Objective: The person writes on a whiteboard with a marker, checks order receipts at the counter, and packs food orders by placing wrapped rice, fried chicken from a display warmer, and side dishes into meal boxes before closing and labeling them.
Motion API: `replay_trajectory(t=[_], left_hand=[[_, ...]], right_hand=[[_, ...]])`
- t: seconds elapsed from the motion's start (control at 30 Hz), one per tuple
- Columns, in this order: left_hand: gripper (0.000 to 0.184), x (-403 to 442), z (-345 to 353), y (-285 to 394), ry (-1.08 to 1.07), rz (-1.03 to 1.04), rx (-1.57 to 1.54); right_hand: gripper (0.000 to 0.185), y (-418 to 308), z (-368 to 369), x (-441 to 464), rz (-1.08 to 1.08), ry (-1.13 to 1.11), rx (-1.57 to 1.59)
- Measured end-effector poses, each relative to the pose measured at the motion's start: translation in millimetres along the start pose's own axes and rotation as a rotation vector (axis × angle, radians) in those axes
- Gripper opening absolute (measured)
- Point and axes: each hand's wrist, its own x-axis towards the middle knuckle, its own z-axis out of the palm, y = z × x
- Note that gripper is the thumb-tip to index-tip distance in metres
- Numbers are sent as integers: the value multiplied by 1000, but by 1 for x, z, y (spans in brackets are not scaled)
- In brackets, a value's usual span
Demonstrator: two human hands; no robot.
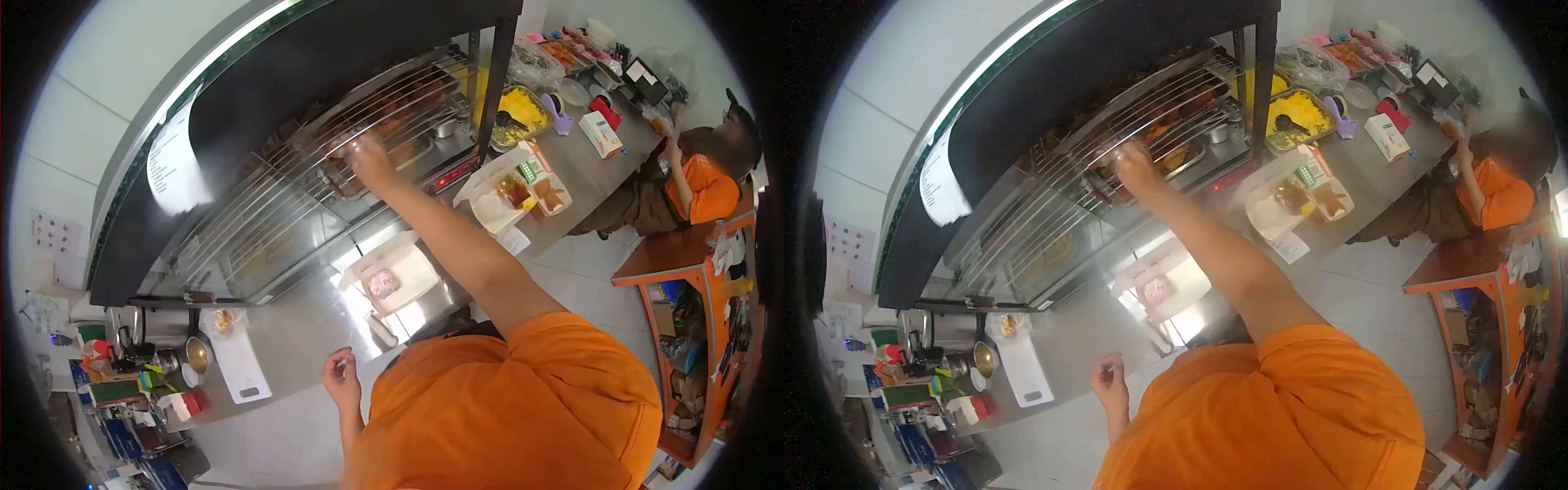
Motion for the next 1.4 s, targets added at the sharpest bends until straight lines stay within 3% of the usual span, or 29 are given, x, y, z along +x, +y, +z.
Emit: replay_trajectory(t=[0.1,0.23,0.33,0.4,0.47,0.53,0.57,0.73,0.77,0.87,0.97,1.07,1.17,1.27,1.37,1.4], left_hand=[[8,-6,-2,8,14,-47,38],[7,-11,-6,14,64,-35,47],[7,-18,-13,11,148,-59,58],[7,-23,-14,5,160,-95,58],[8,-22,-16,4,132,-109,81],[7,-19,-13,6,85,-104,99],[7,-17,-9,11,81,-109,100],[8,-5,0,20,72,-101,70],[8,-6,0,20,71,-100,81],[6,-12,5,18,70,-87,101],[5,-17,5,11,57,-74,106],[5,-13,9,16,47,-90,92],[5,-10,8,19,36,-74,97],[5,-7,10,14,56,-47,73],[4,-12,11,14,59,-97,61],[4,-13,11,12,42,-95,65]], right_hand=[[12,3,-8,26,-20,-439,-188],[14,-23,-67,28,0,-131,-271],[33,21,-116,13,-35,209,-426],[38,65,-121,31,209,158,-518],[35,116,-115,71,354,-141,-253],[38,179,-85,107,225,-316,-560],[37,190,-82,115,224,-316,-570],[36,213,-67,133,213,-340,-597],[35,218,-61,129,178,-220,-583],[44,186,-73,133,305,-451,-593],[45,179,-67,125,274,-377,-643],[46,184,-57,127,305,-541,-730],[44,182,-66,127,502,-487,-553],[36,164,-83,91,234,-150,-591],[31,131,-110,59,338,-87,-401],[31,130,-115,49,228,-5,-370]])
